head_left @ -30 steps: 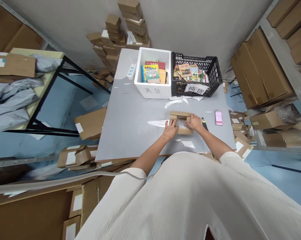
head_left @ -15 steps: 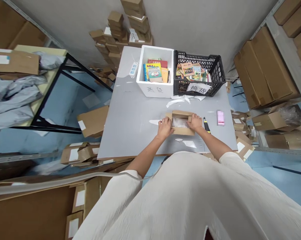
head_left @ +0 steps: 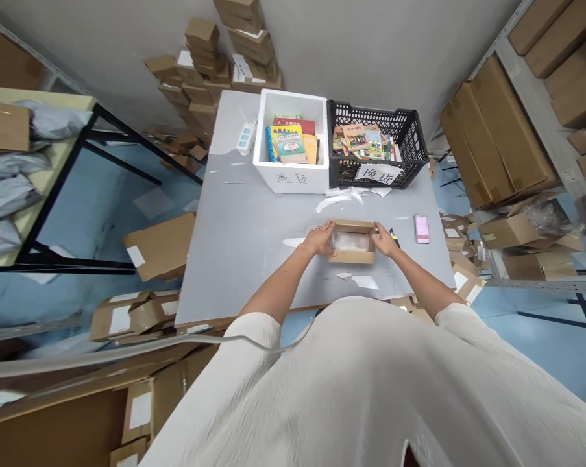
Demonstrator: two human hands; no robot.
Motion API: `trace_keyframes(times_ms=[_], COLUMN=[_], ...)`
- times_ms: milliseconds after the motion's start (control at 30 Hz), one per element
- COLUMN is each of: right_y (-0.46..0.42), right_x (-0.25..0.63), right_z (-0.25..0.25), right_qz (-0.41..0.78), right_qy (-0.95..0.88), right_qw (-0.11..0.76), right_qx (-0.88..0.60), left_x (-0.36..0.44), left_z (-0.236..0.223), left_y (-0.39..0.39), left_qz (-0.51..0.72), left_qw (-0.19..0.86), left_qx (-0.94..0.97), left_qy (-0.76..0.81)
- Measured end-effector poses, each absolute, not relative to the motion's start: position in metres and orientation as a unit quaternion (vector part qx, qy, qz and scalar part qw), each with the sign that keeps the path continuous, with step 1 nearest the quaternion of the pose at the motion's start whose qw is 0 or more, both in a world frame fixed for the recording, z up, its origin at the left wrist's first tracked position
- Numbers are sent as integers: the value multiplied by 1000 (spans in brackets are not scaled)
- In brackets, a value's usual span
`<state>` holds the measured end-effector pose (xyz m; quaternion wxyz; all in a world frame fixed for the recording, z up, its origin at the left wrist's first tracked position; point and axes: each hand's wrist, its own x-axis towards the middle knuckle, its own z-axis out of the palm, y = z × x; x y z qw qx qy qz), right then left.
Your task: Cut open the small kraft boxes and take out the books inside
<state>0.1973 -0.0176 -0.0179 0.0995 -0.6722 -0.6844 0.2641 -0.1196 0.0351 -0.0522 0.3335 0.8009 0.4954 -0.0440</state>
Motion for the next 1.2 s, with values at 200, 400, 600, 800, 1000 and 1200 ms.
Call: trace_keyframes(times_ms=[200,400,600,800,1000,1200], right_y=[-31,-27,-9,18,33,43], right_x=[222,220,189,133,110,102], right_z=[-22,-22,12,9,-34,-63], right_qz=[246,243,135,246,317,183], right_qy=[-600,-604,-742,-840,-814,-912], right_qw=[116,110,55,-49,-77,-208], right_qx=[-752,-751,-654,-481,-481,-303], left_x=[-121,-122,-120,-120,-119,-119], left_z=[-56,-60,-58,-57,-58,-59], left_y=[31,27,24,21,15,11], left_qz=[-18,-9,0,14,13,3], left_qw=[333,342,347,343,346,346], left_qx=[810,802,796,801,794,792], left_qy=[482,490,496,490,500,503])
